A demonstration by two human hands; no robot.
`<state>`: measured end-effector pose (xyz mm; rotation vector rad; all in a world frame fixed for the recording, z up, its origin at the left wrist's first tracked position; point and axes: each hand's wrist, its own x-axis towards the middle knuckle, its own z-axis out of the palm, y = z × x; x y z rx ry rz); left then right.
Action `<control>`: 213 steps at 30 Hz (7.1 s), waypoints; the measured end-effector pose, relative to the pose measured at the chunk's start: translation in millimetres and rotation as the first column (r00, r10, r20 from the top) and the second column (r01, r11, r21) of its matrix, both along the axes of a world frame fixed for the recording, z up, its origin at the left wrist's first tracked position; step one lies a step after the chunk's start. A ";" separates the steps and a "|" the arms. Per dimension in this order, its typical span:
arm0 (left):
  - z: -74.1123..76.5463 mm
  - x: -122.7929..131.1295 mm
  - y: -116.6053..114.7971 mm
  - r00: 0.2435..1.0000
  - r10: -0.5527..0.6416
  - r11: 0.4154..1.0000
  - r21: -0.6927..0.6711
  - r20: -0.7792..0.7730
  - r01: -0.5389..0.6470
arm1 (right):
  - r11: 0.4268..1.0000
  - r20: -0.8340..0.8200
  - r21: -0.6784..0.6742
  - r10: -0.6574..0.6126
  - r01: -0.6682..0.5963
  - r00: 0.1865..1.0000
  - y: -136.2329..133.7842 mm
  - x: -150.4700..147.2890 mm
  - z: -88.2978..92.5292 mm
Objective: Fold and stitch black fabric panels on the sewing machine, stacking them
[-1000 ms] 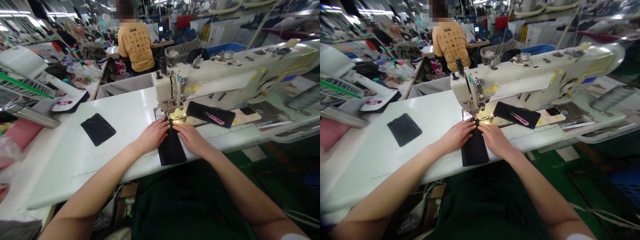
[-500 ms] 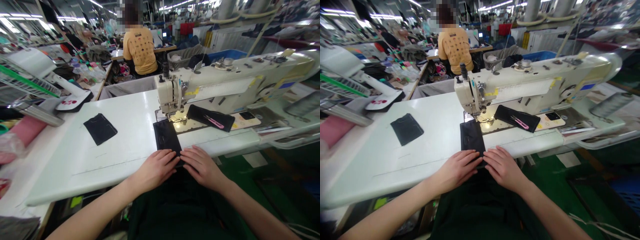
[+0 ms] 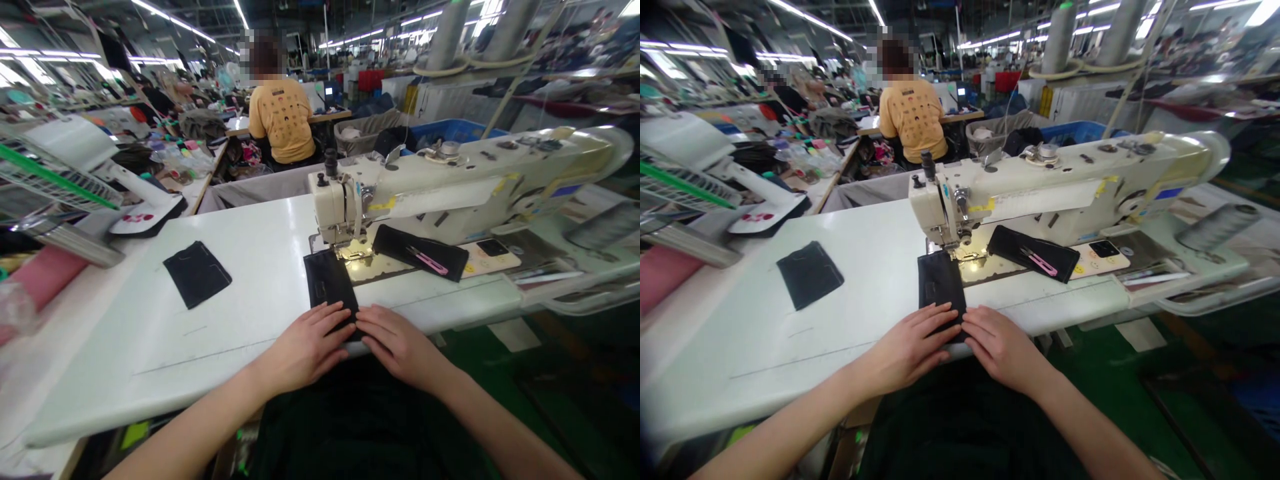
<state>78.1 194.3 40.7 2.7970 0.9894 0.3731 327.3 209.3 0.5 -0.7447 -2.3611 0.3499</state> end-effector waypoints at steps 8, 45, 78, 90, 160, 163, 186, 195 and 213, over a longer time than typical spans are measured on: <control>-0.7 -12.4 38.6 1.000 0.002 1.000 0.019 -0.013 -0.002 | 1.000 0.067 0.004 -0.007 0.007 0.998 37.1 -16.5 4.3; -1.2 -24.6 55.6 1.000 -0.012 1.000 -0.012 -0.019 0.012 | 0.999 0.127 0.014 -0.044 0.042 0.991 54.3 -23.2 7.7; -11.2 -31.4 83.2 0.998 0.044 0.999 0.004 0.034 -0.044 | 0.997 0.116 -0.018 -0.075 0.078 0.990 83.3 -32.4 4.5; -8.8 -29.7 86.6 0.998 0.068 0.998 -0.016 0.018 -0.068 | 0.996 0.138 -0.022 -0.084 0.088 0.987 84.9 -33.6 6.3; 0.4 -20.9 83.0 0.986 0.157 0.988 -0.004 -0.049 -0.157 | 0.994 0.089 0.018 -0.106 0.105 0.990 83.8 -40.6 -0.4; -1.3 -21.6 90.3 0.994 0.104 0.994 -0.035 -0.018 -0.105 | 0.994 0.090 0.018 -0.107 0.106 0.990 84.9 -40.9 -1.1; -6.7 -25.1 99.9 0.994 0.109 0.994 -0.002 0.009 -0.109 | 0.991 0.100 -0.016 -0.133 0.135 0.986 88.3 -42.3 2.0; -5.2 -25.3 103.5 0.991 0.127 0.992 -0.004 -0.031 -0.127 | 0.988 0.126 -0.033 -0.149 0.154 0.981 92.2 -44.4 4.9; -7.1 -13.1 56.9 1.000 0.022 0.998 0.063 -0.013 -0.021 | 0.994 0.205 0.083 -0.084 0.068 0.975 63.0 -25.9 3.7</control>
